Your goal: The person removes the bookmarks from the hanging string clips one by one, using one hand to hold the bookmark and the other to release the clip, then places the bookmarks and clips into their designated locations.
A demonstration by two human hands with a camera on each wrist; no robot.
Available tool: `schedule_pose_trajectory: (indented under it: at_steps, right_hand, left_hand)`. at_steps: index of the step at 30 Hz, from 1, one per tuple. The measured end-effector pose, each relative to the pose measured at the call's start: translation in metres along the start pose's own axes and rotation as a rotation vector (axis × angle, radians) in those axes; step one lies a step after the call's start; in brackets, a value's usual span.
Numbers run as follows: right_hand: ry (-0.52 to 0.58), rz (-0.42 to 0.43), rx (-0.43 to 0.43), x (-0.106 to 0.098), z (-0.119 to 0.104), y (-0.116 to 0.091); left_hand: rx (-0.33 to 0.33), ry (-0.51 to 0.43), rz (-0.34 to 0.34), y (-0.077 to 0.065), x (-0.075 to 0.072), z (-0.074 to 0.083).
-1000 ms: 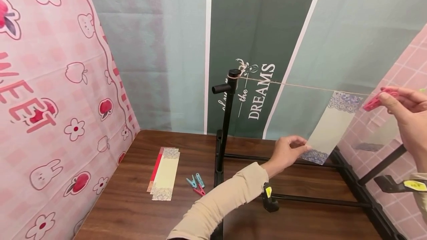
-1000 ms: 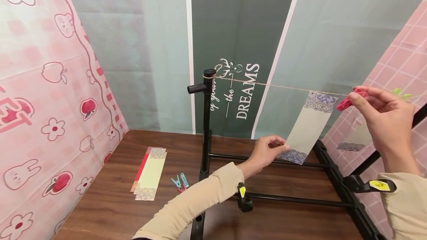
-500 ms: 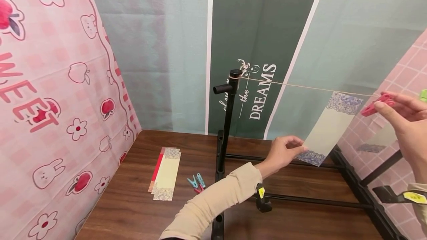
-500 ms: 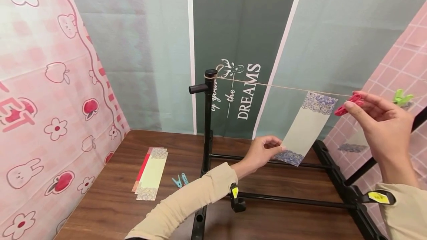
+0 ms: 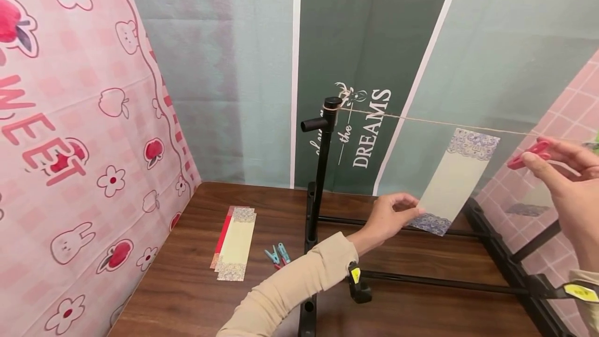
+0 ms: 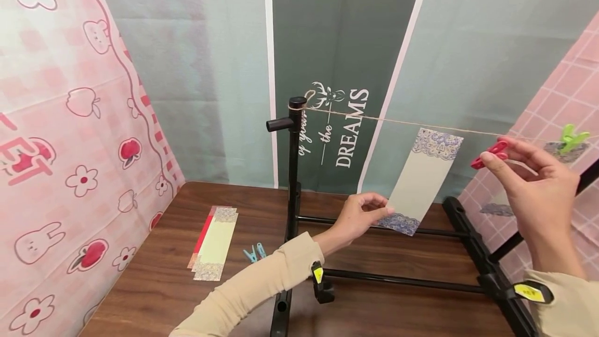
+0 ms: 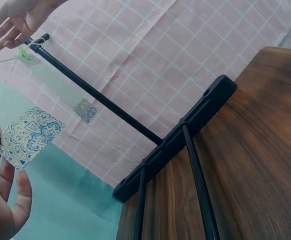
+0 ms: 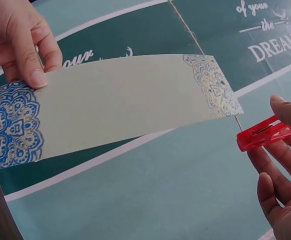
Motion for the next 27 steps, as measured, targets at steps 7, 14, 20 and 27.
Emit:
schedule_pose_trajectory:
  at_steps: [7, 14, 20, 27]
  right_hand:
    - [0.045, 0.036, 0.052, 0.0, 0.007, -0.006]
    - [0.11, 0.002, 0.114, 0.004, 0.014, -0.014]
    - [0.056, -0.047, 0.17, 0.009, 0.016, -0.025]
    - [0.072, -0.043, 0.16, 0.011, 0.016, -0.036]
  left_hand:
    - [-0.005, -0.049, 0.008, -0.005, -0.011, -0.002]
    - [-0.013, -0.076, 0.022, -0.011, -0.02, -0.003]
    - [-0.02, -0.089, 0.024, -0.016, -0.026, -0.004]
    - [-0.021, -0.092, 0.002, -0.022, -0.028, -0.005]
Point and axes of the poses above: each hand's wrist, its own y-axis towards the middle knuckle, its own x-axis out of the palm, z = x × y, the point moved 6 cm from there along y, towards the middle knuckle, and after that the axes turned 4 degrees about -z, right-handed, at the moved point
